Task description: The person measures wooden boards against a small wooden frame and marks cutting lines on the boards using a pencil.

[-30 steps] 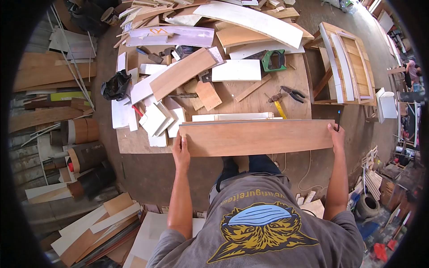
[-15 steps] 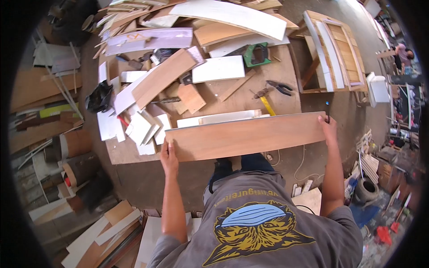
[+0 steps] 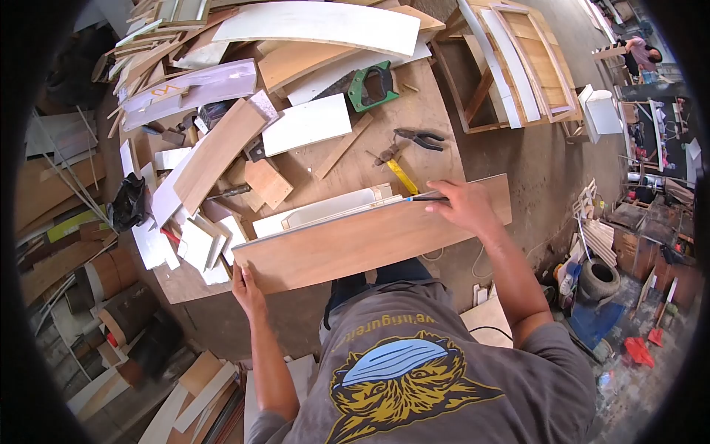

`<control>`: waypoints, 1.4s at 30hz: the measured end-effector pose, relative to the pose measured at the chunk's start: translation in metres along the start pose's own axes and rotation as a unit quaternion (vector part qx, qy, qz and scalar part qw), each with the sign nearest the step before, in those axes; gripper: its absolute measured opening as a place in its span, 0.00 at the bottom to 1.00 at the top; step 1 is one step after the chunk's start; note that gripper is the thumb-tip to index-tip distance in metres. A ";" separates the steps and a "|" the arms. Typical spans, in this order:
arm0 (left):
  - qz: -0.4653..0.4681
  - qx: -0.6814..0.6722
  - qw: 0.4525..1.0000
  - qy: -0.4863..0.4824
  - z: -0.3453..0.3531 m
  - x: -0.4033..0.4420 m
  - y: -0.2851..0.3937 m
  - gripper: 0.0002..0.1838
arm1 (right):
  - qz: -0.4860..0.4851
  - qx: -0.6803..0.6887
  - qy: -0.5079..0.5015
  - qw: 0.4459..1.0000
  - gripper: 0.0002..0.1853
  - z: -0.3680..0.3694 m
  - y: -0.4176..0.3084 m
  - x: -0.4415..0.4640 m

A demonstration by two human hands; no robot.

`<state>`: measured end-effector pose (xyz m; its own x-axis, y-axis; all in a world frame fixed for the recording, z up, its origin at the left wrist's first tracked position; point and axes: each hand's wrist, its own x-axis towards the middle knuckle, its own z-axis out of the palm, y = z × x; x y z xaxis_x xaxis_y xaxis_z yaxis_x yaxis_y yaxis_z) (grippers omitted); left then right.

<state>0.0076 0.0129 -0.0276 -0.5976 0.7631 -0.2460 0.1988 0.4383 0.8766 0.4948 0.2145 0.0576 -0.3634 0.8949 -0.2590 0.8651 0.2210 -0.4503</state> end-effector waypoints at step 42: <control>-0.057 -0.023 0.979 0.195 -0.002 0.000 -0.030 0.35 | 0.038 -0.007 0.041 0.998 0.30 -0.024 0.000 -0.023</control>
<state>0.0006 -0.0013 -0.0529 -0.8670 0.4664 -0.1752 0.0827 0.4815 0.8725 0.5111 0.2035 0.0843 -0.2674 0.9379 -0.2209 0.8945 0.1563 -0.4189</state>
